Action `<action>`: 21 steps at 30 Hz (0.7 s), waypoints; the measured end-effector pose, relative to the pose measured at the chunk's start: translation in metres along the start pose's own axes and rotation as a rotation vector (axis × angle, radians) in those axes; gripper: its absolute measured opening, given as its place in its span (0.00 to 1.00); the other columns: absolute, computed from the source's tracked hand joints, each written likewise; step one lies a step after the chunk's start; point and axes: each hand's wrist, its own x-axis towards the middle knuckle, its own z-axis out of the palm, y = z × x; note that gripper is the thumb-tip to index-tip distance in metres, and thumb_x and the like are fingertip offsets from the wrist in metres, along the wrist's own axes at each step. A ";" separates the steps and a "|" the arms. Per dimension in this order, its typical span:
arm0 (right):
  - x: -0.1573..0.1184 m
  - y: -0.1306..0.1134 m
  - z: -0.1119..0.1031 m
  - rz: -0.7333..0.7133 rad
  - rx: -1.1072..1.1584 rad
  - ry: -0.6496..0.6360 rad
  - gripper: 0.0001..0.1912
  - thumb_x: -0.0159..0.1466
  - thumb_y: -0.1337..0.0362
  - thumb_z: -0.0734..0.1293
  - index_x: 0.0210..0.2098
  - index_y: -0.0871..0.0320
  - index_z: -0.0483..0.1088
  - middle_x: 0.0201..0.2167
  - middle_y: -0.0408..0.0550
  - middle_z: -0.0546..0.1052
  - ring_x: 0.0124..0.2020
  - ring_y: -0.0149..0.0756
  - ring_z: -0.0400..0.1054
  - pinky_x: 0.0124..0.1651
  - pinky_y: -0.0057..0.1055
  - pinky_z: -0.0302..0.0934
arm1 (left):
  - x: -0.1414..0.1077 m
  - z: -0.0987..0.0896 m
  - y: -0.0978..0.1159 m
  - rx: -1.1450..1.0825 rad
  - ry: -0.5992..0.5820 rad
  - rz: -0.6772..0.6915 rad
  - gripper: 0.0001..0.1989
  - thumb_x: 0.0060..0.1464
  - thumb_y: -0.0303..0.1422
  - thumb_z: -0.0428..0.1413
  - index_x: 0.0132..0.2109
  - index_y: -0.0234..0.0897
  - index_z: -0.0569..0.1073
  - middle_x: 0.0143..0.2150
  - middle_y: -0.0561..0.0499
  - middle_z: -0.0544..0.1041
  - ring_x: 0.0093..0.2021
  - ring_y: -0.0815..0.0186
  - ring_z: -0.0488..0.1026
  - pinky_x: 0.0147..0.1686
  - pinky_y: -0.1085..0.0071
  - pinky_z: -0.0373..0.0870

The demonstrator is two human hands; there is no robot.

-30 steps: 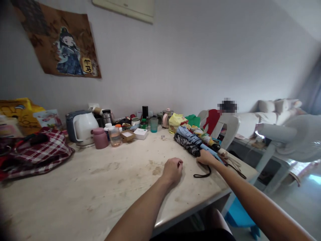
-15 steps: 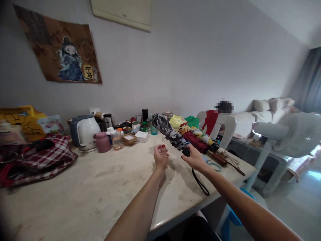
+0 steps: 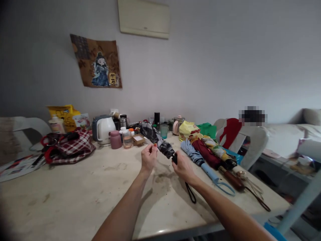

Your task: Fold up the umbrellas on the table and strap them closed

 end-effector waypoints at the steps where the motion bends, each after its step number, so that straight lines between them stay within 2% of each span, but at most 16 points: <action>1: 0.005 -0.001 -0.001 0.002 0.034 0.023 0.07 0.56 0.66 0.63 0.35 0.57 0.63 0.28 0.48 0.71 0.29 0.36 0.65 0.33 0.30 0.53 | -0.005 0.001 0.012 -0.058 -0.075 0.014 0.24 0.57 0.52 0.50 0.24 0.38 0.63 0.17 0.58 0.59 0.20 0.73 0.54 0.22 0.74 0.53; 2: 0.008 -0.003 -0.002 0.031 0.138 0.019 0.06 0.54 0.66 0.64 0.32 0.57 0.63 0.26 0.46 0.70 0.28 0.35 0.63 0.32 0.29 0.52 | -0.011 0.003 0.024 -0.139 -0.174 0.030 0.24 0.56 0.54 0.51 0.26 0.37 0.66 0.18 0.57 0.61 0.19 0.73 0.56 0.22 0.74 0.54; 4: 0.013 -0.009 -0.008 0.142 0.480 -0.083 0.06 0.51 0.66 0.65 0.26 0.57 0.61 0.21 0.43 0.65 0.24 0.31 0.59 0.29 0.27 0.51 | -0.024 0.009 0.043 -0.280 -0.449 0.069 0.24 0.55 0.54 0.54 0.34 0.34 0.72 0.24 0.53 0.70 0.21 0.72 0.62 0.23 0.74 0.59; 6: 0.016 -0.015 -0.019 0.252 0.795 -0.248 0.08 0.52 0.62 0.64 0.23 0.57 0.59 0.18 0.40 0.61 0.20 0.27 0.55 0.25 0.25 0.51 | -0.032 0.016 0.053 -0.373 -0.561 0.052 0.25 0.54 0.52 0.58 0.45 0.33 0.73 0.29 0.50 0.74 0.24 0.72 0.66 0.25 0.74 0.62; 8: 0.018 -0.013 -0.038 0.333 1.001 -0.378 0.09 0.53 0.59 0.63 0.25 0.57 0.59 0.18 0.38 0.61 0.17 0.24 0.53 0.20 0.23 0.48 | -0.036 0.022 0.055 -0.390 -0.469 -0.013 0.25 0.53 0.50 0.59 0.47 0.32 0.72 0.28 0.50 0.74 0.23 0.72 0.66 0.24 0.75 0.62; 11: 0.023 0.009 -0.075 0.418 1.220 -0.562 0.13 0.48 0.60 0.67 0.27 0.58 0.60 0.18 0.37 0.62 0.15 0.21 0.53 0.15 0.18 0.36 | -0.040 0.023 0.055 -0.343 -0.262 -0.100 0.24 0.54 0.52 0.58 0.37 0.31 0.74 0.23 0.51 0.72 0.20 0.74 0.63 0.21 0.76 0.58; 13: 0.032 0.028 -0.099 0.369 1.281 -0.673 0.14 0.46 0.60 0.70 0.25 0.59 0.61 0.16 0.35 0.62 0.13 0.19 0.51 0.14 0.17 0.35 | -0.047 0.020 0.059 -0.305 -0.275 -0.163 0.24 0.52 0.52 0.60 0.33 0.31 0.75 0.22 0.51 0.71 0.21 0.73 0.63 0.21 0.77 0.58; 14: 0.037 0.034 -0.108 0.316 1.266 -0.637 0.14 0.46 0.61 0.70 0.24 0.59 0.61 0.15 0.35 0.61 0.12 0.18 0.50 0.14 0.17 0.36 | -0.051 0.019 0.062 -0.281 -0.316 -0.211 0.24 0.51 0.52 0.61 0.32 0.31 0.75 0.21 0.51 0.71 0.21 0.73 0.64 0.21 0.77 0.58; 15: 0.042 0.036 -0.114 0.272 1.226 -0.538 0.13 0.46 0.62 0.70 0.22 0.59 0.60 0.13 0.35 0.60 0.11 0.18 0.49 0.13 0.17 0.37 | -0.054 0.018 0.066 -0.251 -0.357 -0.268 0.24 0.49 0.51 0.63 0.31 0.30 0.75 0.21 0.51 0.71 0.21 0.73 0.64 0.21 0.77 0.58; 17: 0.049 0.025 -0.118 0.265 1.179 -0.336 0.13 0.46 0.65 0.69 0.20 0.58 0.58 0.11 0.34 0.59 0.10 0.18 0.49 0.13 0.18 0.36 | -0.058 0.020 0.075 -0.196 -0.370 -0.373 0.24 0.44 0.51 0.66 0.30 0.30 0.76 0.21 0.51 0.72 0.20 0.74 0.63 0.20 0.77 0.57; 18: 0.049 0.013 -0.116 0.316 1.216 -0.315 0.11 0.47 0.65 0.68 0.21 0.58 0.58 0.12 0.35 0.62 0.11 0.19 0.50 0.12 0.18 0.36 | -0.057 0.022 0.080 -0.183 -0.343 -0.408 0.25 0.42 0.51 0.67 0.30 0.29 0.76 0.22 0.51 0.72 0.20 0.75 0.64 0.21 0.78 0.59; 20: 0.040 -0.021 -0.108 0.388 1.366 -0.420 0.09 0.50 0.66 0.66 0.21 0.58 0.58 0.14 0.36 0.63 0.12 0.20 0.53 0.13 0.17 0.37 | -0.052 0.026 0.092 -0.204 -0.265 -0.442 0.28 0.38 0.52 0.68 0.35 0.30 0.77 0.27 0.49 0.76 0.24 0.73 0.68 0.24 0.77 0.64; 21: 0.031 -0.040 -0.102 0.378 1.406 -0.443 0.08 0.51 0.67 0.65 0.21 0.58 0.59 0.14 0.37 0.64 0.13 0.20 0.54 0.13 0.18 0.40 | -0.048 0.029 0.097 -0.232 -0.223 -0.448 0.29 0.35 0.52 0.69 0.37 0.31 0.77 0.29 0.48 0.77 0.26 0.71 0.70 0.26 0.76 0.67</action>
